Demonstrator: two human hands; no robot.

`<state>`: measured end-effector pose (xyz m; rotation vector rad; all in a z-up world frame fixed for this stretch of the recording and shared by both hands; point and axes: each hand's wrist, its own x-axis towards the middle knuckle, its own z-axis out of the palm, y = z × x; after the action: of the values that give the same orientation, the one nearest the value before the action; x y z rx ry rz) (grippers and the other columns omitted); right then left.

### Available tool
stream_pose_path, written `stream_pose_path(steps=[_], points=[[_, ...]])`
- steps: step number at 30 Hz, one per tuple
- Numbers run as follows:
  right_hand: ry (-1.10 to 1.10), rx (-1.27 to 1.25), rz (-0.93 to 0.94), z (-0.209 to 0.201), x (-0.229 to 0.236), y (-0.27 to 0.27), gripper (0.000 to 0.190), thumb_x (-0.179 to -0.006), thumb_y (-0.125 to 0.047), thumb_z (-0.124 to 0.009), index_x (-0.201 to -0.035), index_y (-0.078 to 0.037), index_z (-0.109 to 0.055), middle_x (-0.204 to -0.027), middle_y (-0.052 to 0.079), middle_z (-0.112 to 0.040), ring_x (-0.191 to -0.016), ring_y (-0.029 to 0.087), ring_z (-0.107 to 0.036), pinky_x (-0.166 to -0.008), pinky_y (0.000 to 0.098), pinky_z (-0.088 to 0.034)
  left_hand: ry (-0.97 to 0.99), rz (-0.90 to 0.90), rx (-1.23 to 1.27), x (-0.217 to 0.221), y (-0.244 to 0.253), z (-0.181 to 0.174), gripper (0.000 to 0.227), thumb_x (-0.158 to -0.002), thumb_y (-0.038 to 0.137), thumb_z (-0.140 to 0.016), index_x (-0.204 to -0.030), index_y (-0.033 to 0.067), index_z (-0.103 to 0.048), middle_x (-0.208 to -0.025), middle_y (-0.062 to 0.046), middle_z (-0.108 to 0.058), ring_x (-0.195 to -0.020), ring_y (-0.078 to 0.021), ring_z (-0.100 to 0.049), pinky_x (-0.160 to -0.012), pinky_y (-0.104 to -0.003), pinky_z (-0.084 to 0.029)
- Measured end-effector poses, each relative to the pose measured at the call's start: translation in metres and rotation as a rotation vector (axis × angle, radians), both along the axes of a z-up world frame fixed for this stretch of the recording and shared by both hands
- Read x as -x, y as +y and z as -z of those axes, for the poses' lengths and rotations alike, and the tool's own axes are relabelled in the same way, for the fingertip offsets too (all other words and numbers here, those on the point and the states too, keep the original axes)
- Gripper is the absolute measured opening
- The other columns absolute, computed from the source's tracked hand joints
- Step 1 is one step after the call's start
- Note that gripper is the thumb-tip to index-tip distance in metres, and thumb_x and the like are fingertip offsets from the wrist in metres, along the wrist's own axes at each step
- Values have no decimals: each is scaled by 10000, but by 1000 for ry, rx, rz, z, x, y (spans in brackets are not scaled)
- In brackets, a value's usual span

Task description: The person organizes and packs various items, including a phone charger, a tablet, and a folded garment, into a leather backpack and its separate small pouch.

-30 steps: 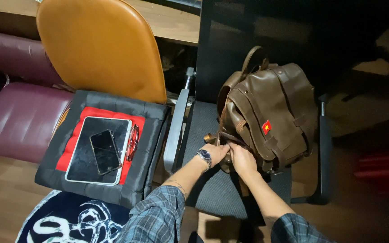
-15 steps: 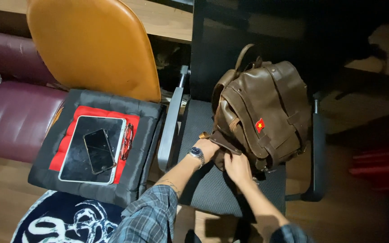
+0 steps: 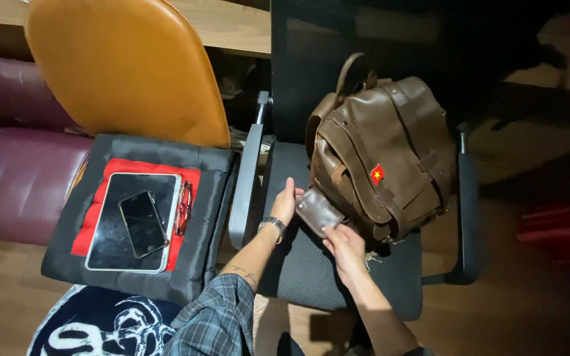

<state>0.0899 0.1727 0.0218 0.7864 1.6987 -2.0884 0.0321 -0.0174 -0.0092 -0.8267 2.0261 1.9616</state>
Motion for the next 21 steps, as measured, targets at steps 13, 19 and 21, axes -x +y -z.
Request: stream_pose_path(steps=[13,19,21], points=[[-25,-128,103,57,7,6,722,-806,-174,-945,-1398,44,-593,-1238,243,-663,-1071,209,-678,-921,324,-597,68,-6,-249,-7,-9,84,418,-892,104,-825,-1286,43,-699,-1134,-142,-752,-1027,-159,-734,-870,-281,-664],[12,-161,78,67,12,7,704,-771,-204,-976,-1341,29,-633,-1163,217,-693,-1021,202,-685,-894,308,-606,90,-65,-289,-7,-7,89,423,-874,104,-855,-1266,43,-708,-1065,-160,-761,-941,-165,-747,-840,-301,-676],[37,-154,110,75,16,7,699,-757,-175,-985,-1321,46,-638,-1124,241,-707,-971,223,-700,-890,333,-615,83,-106,-374,-4,-6,96,383,-897,76,-827,-1257,35,-705,-1011,-172,-763,-857,-218,-779,-805,-355,-699]])
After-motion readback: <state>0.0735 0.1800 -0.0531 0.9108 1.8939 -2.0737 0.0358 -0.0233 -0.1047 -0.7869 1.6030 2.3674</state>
